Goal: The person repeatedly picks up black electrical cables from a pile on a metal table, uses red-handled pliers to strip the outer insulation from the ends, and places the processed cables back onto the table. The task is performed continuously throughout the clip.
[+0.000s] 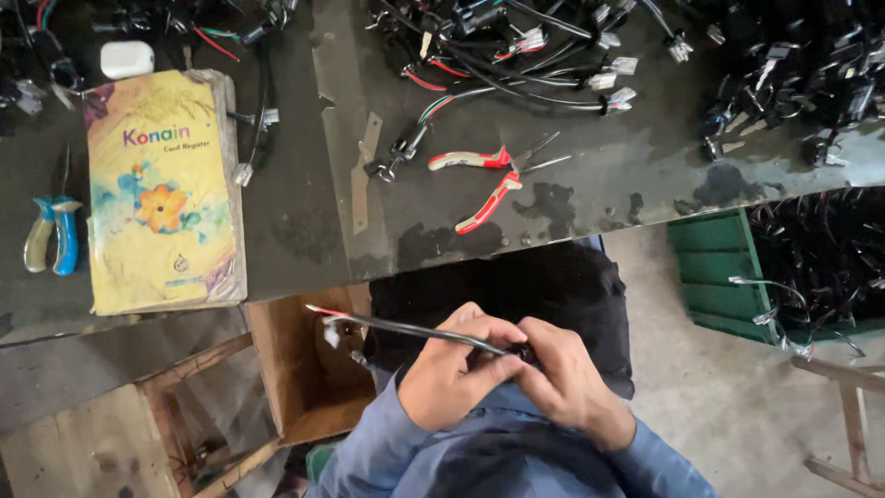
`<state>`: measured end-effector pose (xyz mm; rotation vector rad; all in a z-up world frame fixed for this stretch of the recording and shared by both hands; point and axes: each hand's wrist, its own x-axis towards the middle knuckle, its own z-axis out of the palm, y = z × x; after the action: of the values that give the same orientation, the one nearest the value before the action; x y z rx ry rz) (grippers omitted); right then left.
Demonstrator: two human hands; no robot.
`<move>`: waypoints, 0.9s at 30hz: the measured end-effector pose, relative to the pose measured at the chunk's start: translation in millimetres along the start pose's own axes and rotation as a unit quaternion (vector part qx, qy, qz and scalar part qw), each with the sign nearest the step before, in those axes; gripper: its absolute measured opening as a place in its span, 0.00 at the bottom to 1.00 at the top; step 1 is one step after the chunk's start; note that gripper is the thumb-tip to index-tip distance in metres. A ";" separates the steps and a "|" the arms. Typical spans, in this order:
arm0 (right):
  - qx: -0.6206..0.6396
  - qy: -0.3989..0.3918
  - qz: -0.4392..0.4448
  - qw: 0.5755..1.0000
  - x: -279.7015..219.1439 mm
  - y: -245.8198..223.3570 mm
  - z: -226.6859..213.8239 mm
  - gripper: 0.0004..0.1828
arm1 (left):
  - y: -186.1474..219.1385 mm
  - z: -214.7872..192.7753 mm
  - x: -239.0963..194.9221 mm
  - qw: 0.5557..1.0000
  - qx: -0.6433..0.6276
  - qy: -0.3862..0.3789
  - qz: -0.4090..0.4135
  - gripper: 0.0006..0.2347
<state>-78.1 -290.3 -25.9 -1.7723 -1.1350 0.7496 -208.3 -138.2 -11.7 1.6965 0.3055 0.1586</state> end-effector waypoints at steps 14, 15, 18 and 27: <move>0.168 -0.142 0.084 0.972 -10.0 20.7 -14.6 0.19 | -21.0 31.9 -12.5 0.879 -0.474 0.049 -0.019 0.05; 0.169 -0.140 0.082 0.972 -11.2 23.6 -14.2 0.20 | -21.1 36.4 -10.1 0.863 -0.499 0.078 -0.011 0.04; 0.216 -0.078 -0.028 0.973 -21.6 23.8 -16.3 0.22 | -12.8 27.1 1.4 0.979 -0.195 -0.009 0.053 0.08; 0.074 0.141 0.278 0.947 16.3 2.6 -22.4 0.22 | 34.1 -39.1 136.0 0.822 0.484 0.244 0.173 0.28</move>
<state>-52.0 -283.7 -19.0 -2.0097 -0.3723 0.8440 -85.6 -65.8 18.3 2.7182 0.5051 0.8330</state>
